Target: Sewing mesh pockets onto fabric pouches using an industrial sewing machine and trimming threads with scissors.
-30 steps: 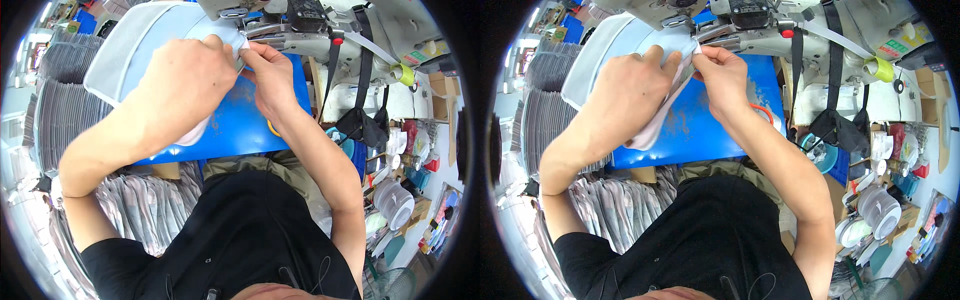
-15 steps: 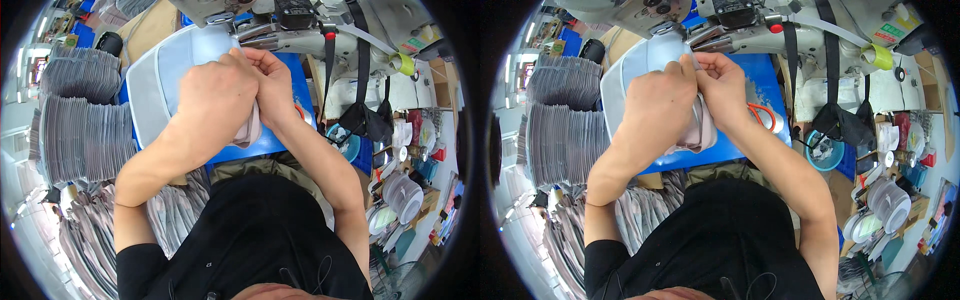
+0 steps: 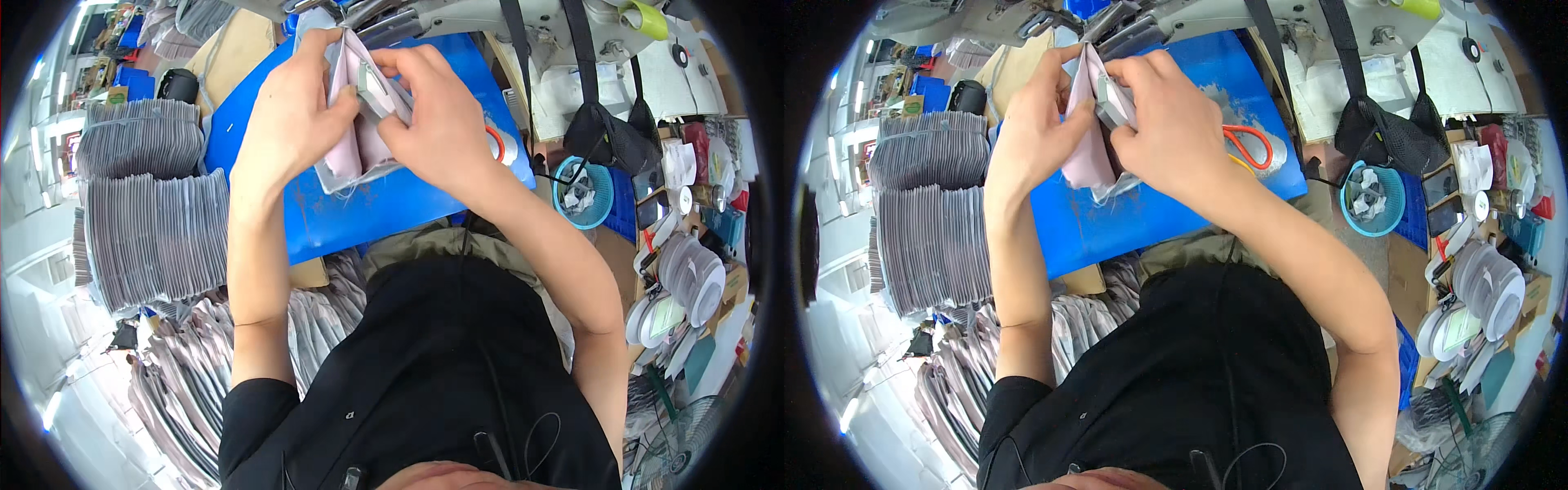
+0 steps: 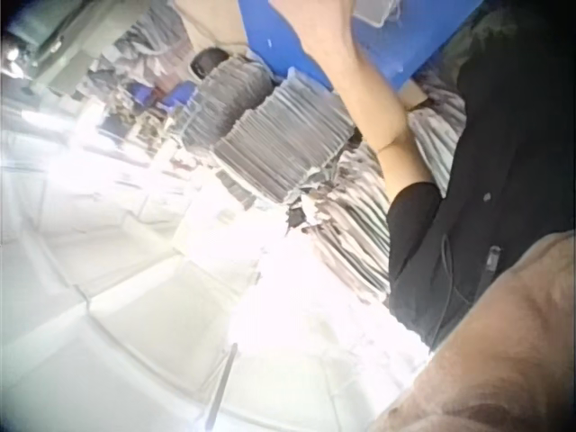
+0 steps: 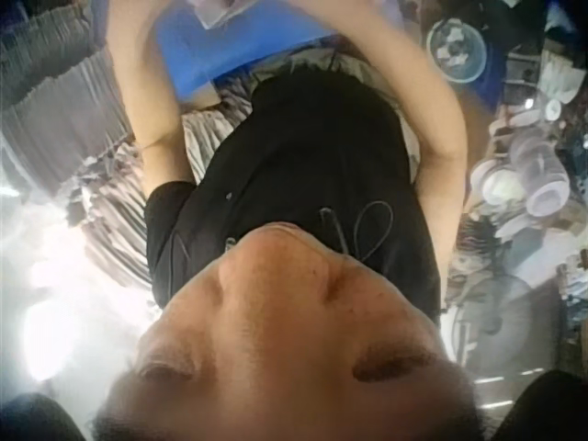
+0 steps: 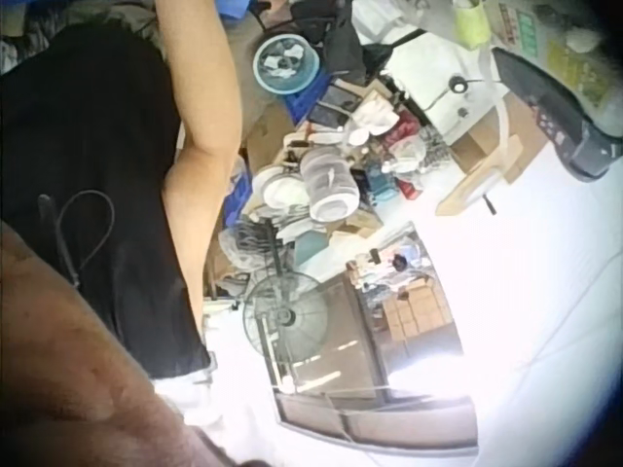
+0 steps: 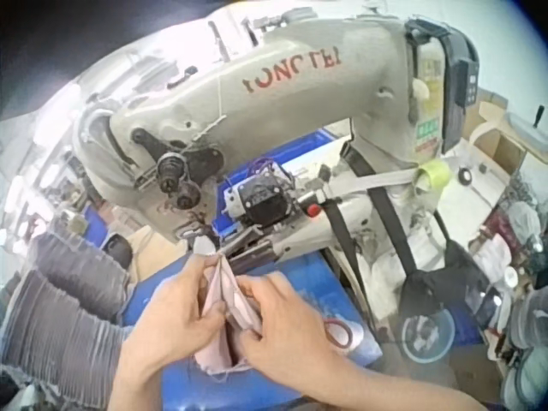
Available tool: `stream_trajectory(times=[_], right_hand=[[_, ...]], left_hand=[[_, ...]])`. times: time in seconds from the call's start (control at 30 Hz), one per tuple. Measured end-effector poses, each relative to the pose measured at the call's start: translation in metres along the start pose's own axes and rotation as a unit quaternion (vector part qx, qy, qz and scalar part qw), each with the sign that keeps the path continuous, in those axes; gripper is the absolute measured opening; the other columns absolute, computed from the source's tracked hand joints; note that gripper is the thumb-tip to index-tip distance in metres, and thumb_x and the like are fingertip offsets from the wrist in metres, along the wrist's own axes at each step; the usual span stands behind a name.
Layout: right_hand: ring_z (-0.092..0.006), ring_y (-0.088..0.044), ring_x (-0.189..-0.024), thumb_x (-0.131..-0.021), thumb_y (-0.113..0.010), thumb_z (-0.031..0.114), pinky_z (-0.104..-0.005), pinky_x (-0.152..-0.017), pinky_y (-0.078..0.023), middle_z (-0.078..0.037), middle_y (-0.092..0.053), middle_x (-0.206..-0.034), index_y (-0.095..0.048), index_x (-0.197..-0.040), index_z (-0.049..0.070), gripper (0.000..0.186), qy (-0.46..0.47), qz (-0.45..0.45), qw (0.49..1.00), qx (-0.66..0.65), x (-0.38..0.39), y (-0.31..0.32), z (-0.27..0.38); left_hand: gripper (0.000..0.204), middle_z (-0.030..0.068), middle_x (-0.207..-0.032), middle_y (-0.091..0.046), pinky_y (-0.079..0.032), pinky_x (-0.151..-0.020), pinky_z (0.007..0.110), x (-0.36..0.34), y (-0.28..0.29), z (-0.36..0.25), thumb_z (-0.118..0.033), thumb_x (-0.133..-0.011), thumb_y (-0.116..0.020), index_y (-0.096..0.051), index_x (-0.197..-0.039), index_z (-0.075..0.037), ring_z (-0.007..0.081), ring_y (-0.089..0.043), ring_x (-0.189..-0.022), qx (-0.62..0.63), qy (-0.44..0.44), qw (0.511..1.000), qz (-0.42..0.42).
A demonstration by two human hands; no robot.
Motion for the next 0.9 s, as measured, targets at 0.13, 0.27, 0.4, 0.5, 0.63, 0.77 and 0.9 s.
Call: stream_trajectory(times=[0.13,0.27,0.4,0.5,0.63,0.77,0.9], right_hand=[[-0.0334,-0.068,-0.101,-0.077,-0.069,0.01,-0.0451,-0.084,-0.056,-0.01,-0.063,-0.114,-0.064,-0.129,0.015,0.052,-0.013,0.02,0.998,0.06,0.019,0.011,-0.003],[-0.0334,-0.069,-0.097,-0.078,-0.069,0.009,-0.0453,-0.083,-0.056,-0.009,-0.064,-0.111,-0.066,-0.128,0.016,0.051,-0.06,0.032,0.997,0.031,0.021,0.012,-0.011],[-0.0328,-0.068,-0.095,-0.078,-0.069,0.009,-0.0449,-0.081,-0.056,-0.009,-0.065,-0.107,-0.066,-0.129,0.015,0.052,-0.032,0.054,0.996,0.068,0.026,0.002,0.0],[-0.0334,-0.068,-0.095,-0.077,-0.071,0.009,-0.0447,-0.08,-0.055,-0.01,-0.065,-0.107,-0.067,-0.129,0.013,0.052,-0.025,0.053,0.994,0.087,0.029,-0.001,-0.003],[-0.0289,-0.068,-0.091,-0.078,-0.07,0.007,-0.0396,-0.079,-0.055,-0.01,-0.065,-0.101,-0.073,-0.123,0.01,0.046,-0.049,0.027,0.998,-0.007,0.032,-0.003,-0.016],[-0.0176,-0.066,-0.083,-0.082,-0.069,0.003,-0.0316,-0.075,-0.055,-0.007,-0.062,-0.094,-0.075,-0.121,0.005,0.039,-0.115,-0.002,0.968,-0.225,0.043,-0.015,-0.044],[-0.0105,-0.063,-0.082,-0.087,-0.069,0.0,-0.0262,-0.071,-0.056,-0.004,-0.061,-0.095,-0.073,-0.124,0.001,0.037,-0.207,0.023,0.915,-0.345,0.046,-0.023,-0.037]], left_hand=[[0.072,0.0154,-0.092,-0.061,-0.056,-0.074,0.039,0.035,-0.009,-0.003,-0.006,-0.075,-0.072,-0.051,-0.143,-0.003,0.0291,-0.065,-0.083,0.074,-0.011,0.995,-0.071],[0.053,0.0111,-0.096,-0.065,-0.055,-0.067,0.034,0.073,-0.015,-0.006,-0.004,-0.074,-0.074,-0.064,-0.127,-0.003,0.0233,-0.065,-0.083,0.05,-0.002,0.986,-0.159],[0.019,0.0095,-0.088,-0.068,-0.053,-0.067,0.033,0.103,0.009,0.002,0.004,-0.075,-0.078,-0.073,-0.093,-0.002,0.0241,-0.067,-0.077,0.041,-0.063,0.951,-0.299],[0.021,0.0082,-0.092,-0.071,-0.052,-0.065,0.031,0.103,0.021,-0.002,0.008,-0.074,-0.079,-0.074,-0.092,-0.003,0.023,-0.068,-0.08,0.044,-0.074,0.946,-0.312],[0.021,0.0083,-0.106,-0.075,-0.051,-0.067,0.031,0.092,0.023,-0.028,0.005,-0.075,-0.079,-0.074,-0.093,-0.004,0.0223,-0.071,-0.094,0.074,-0.124,0.936,-0.322],[0.017,0.0052,-0.106,-0.075,-0.049,-0.08,0.034,0.082,0.004,-0.058,-0.003,-0.078,-0.078,-0.071,-0.093,-0.005,0.0214,-0.072,-0.095,-0.03,-0.232,0.931,-0.279],[0.018,0.0048,-0.103,-0.074,-0.049,-0.078,0.034,0.082,0.001,-0.066,-0.003,-0.075,-0.075,-0.07,-0.092,-0.006,0.0196,-0.072,-0.094,-0.057,-0.251,0.93,-0.262]])
Point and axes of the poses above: each hand's wrist, its own x-axis away from the middle knuckle, its own y-axis out of the back of the hand, z = x × y, the point moved 10 cm from there along -x, towards the middle knuckle
